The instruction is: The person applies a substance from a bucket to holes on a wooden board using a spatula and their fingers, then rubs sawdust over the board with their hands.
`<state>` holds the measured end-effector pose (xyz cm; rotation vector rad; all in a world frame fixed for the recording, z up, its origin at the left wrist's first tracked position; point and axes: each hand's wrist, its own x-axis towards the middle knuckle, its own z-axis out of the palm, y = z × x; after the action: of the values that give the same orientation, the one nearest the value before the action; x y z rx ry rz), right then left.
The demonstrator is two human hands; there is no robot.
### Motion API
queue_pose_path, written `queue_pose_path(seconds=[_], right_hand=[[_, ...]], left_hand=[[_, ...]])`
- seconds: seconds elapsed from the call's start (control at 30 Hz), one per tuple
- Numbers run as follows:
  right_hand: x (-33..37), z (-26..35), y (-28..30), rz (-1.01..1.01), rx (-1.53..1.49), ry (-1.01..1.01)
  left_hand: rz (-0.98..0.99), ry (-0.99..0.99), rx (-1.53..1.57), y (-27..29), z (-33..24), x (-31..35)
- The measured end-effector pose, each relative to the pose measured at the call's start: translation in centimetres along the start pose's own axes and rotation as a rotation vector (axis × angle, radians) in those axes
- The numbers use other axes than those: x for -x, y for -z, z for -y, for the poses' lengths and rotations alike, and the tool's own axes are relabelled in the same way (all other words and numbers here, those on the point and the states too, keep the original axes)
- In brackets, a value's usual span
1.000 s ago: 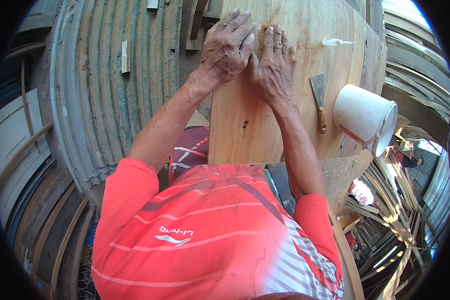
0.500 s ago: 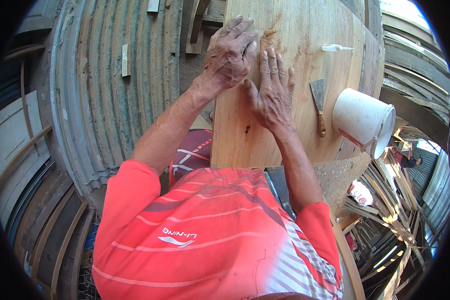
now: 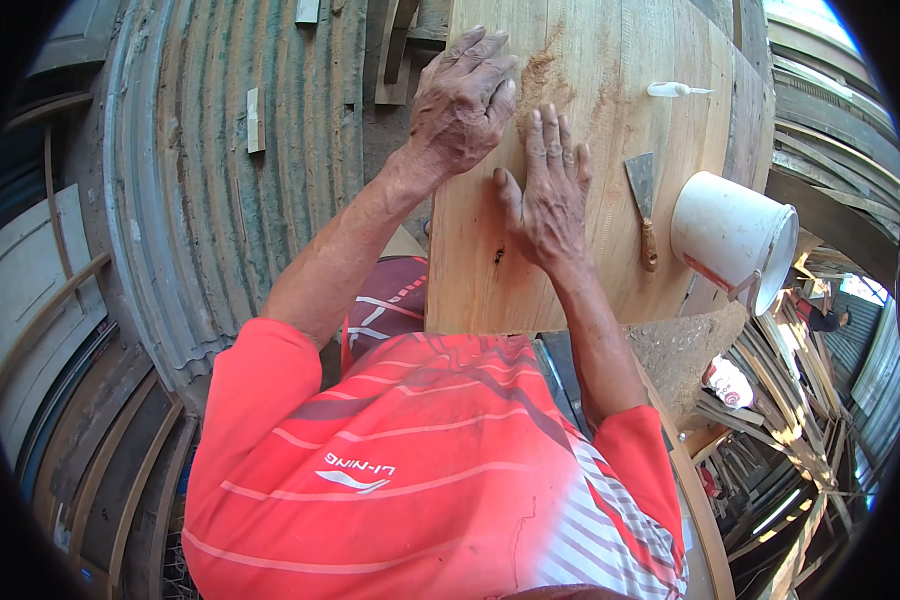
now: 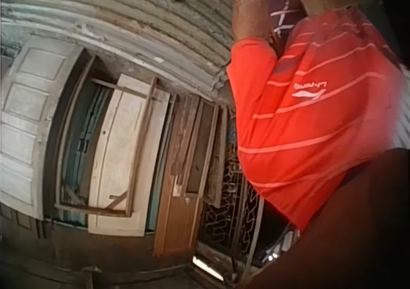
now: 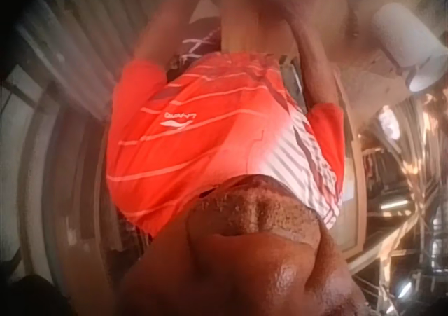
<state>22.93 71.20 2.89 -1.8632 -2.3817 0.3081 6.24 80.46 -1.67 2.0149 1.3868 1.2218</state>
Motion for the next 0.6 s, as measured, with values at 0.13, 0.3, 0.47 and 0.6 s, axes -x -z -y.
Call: queue_pose_path(seconds=[0.13,0.3,0.47,0.6], right_hand=[[-1.2,-1.2,1.0,-0.012,-0.124,-0.079],[2.3,0.3,0.1,0.001,-0.065,0.012],[1.8,0.5,0.0,0.041,0.074,0.000],[1.9,-0.6,0.6,-0.007,-0.094,-0.018]], left_hand=[[0.007,0.011,0.003,0.2,-0.1,0.2],[0.025,0.008,-0.013,0.2,-0.2,0.0],[0.004,0.001,-0.005,0.2,0.3,0.2],[0.025,0.007,-0.018,0.2,-0.1,0.2]])
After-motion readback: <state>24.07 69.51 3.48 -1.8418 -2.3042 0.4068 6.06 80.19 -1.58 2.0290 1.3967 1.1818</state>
